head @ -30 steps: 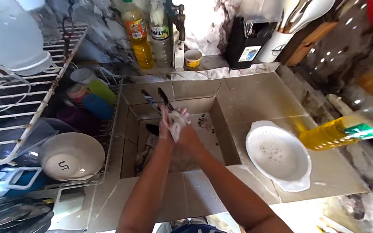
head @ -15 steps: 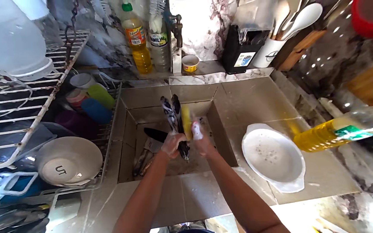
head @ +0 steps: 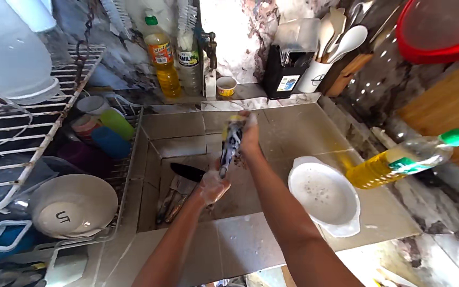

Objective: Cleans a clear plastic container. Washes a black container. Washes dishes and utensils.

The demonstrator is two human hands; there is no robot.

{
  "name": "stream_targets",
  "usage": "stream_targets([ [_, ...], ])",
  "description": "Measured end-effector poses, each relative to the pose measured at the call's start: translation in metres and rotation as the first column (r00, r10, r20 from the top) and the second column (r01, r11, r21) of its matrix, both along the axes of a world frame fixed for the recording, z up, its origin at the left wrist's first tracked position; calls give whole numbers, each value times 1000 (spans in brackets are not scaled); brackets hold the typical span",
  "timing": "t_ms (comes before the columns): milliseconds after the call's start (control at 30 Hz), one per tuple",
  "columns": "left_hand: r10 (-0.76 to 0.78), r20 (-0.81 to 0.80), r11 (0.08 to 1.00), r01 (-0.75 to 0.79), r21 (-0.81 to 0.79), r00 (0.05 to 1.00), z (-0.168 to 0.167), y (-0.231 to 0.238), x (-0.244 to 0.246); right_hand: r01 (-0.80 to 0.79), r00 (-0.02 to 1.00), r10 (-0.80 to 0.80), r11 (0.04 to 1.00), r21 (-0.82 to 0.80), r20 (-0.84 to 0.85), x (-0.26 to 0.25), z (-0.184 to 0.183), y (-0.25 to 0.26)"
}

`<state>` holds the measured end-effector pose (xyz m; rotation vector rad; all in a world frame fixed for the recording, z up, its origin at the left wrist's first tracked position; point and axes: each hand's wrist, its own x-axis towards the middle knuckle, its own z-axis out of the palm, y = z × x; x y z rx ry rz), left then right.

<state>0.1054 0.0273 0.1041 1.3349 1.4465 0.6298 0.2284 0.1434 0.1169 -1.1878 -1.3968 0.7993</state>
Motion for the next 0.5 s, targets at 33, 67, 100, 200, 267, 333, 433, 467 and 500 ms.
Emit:
stream_targets([
  [33, -3, -25, 1000, 3, -1, 1000, -3, -4, -1, 39, 999, -38, 999, 23, -31, 13, 9, 16],
  [67, 20, -14, 1000, -20, 2, 1000, -9, -7, -3, 38, 998, -38, 999, -9, -59, 27, 20, 25],
  [100, 49, 14, 999, -49, 3, 999, -13, -9, -6, -9, 997, 3, 996, -85, -72, 37, 29, 23],
  [200, 88, 25, 995, -89, 47, 996, -6, 0, -15, -225, 971, 193, 938, -265, -140, 39, 18, -11],
  [267, 78, -72, 996, -74, 54, 994, 3, 8, -18, -371, 903, 261, 875, -312, -340, 21, 3, -35],
  [333, 16, -155, 999, -10, 35, 988, 8, 11, -15, -385, 898, 273, 869, -312, -346, -1, 7, -58],
  [433, 12, -163, 998, -2, 63, 987, 5, 8, -5, -215, 973, 184, 940, -267, -138, -9, 24, -60],
  [467, 23, -165, 996, -8, 93, 986, 8, 9, -5, -158, 985, 140, 964, -212, -101, -4, 31, -53],
  [500, 21, -158, 995, -4, 102, 987, 10, 9, -7, -90, 992, 75, 985, -149, -103, 2, 35, -45],
])
